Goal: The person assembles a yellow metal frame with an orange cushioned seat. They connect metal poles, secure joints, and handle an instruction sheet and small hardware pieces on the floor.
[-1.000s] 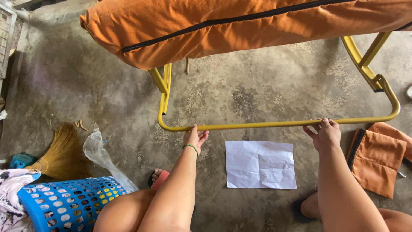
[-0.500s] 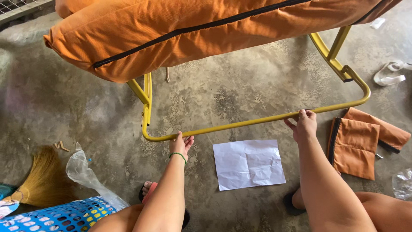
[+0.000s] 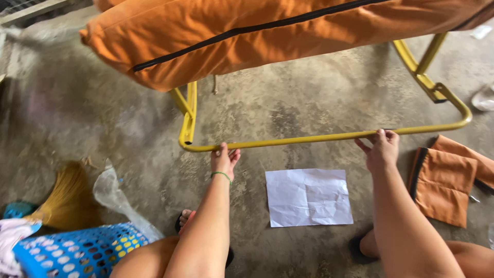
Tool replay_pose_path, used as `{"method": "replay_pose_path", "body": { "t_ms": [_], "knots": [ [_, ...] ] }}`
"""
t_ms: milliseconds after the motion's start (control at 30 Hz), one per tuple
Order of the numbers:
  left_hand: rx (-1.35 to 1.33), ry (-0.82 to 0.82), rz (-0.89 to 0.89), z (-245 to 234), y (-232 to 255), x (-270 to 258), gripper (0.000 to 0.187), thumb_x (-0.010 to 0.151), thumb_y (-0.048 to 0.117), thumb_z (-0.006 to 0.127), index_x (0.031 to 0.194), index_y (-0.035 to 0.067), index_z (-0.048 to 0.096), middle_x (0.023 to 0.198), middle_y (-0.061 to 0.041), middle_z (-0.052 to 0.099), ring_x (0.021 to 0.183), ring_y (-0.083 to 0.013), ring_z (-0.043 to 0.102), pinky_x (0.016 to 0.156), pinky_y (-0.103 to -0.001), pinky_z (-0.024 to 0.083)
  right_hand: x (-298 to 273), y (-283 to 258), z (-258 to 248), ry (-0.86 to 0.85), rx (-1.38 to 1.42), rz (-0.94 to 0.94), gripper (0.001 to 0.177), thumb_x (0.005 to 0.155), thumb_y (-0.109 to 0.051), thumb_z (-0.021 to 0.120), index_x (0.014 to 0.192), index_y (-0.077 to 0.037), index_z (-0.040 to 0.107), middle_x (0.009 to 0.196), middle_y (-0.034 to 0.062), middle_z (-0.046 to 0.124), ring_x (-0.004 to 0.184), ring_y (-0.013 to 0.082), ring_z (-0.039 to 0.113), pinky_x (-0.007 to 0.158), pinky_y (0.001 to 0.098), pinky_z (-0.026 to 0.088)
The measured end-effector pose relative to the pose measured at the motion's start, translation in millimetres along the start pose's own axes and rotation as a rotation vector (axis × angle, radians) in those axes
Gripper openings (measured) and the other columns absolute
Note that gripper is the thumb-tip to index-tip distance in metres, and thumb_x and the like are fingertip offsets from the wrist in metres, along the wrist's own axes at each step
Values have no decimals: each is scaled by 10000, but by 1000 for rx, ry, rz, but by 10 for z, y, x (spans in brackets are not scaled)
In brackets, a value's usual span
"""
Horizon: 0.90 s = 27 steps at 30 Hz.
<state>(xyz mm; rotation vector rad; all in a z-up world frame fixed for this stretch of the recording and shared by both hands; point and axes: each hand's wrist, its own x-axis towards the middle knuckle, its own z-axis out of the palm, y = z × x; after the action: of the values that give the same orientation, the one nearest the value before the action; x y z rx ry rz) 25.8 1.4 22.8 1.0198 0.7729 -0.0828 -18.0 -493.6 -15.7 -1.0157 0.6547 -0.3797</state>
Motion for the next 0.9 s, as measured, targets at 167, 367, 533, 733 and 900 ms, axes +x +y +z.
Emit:
{"method": "replay_pose_path", "body": {
  "t_ms": [167,367,533,733,900],
  "knots": [
    [-2,20,-33,24,6,-37,310,1029,271,577,1264,108,459,1036,-116,739,764,-209,712,679,-331,617,-85,-81,19,-15,-46,74,89,1125,-145,468,1174,-123,397,1178,73,504,1032,264,641,873,581,599],
    [24,57,-177,-117,-106,33,239,1039,266,554,1197,89,533,1007,-108,720,797,-215,714,702,-339,633,-150,-77,30,-2,-87,137,88,1123,-139,482,1136,-86,412,1163,101,498,1041,283,663,890,559,602],
    [52,43,-160,-356,-344,350,211,1018,257,622,1142,90,592,959,-73,689,828,-181,701,726,-307,618,-126,-46,28,0,-74,114,91,1104,-147,507,1140,-117,429,1115,76,505,1014,257,645,861,551,626],
    [27,70,-96,-246,-178,300,387,992,215,684,1310,120,485,985,-69,685,848,-173,692,775,-321,596,-95,37,122,51,-57,69,111,1070,-178,538,1139,-139,461,1094,59,529,985,223,624,826,525,666],
    [92,112,-25,-11,193,-124,885,980,188,638,1611,265,23,1077,-104,685,899,-208,705,842,-365,603,-169,-89,197,32,-53,77,113,1072,-194,540,1138,-131,474,1097,47,538,987,214,637,799,483,655]
  ]
}}
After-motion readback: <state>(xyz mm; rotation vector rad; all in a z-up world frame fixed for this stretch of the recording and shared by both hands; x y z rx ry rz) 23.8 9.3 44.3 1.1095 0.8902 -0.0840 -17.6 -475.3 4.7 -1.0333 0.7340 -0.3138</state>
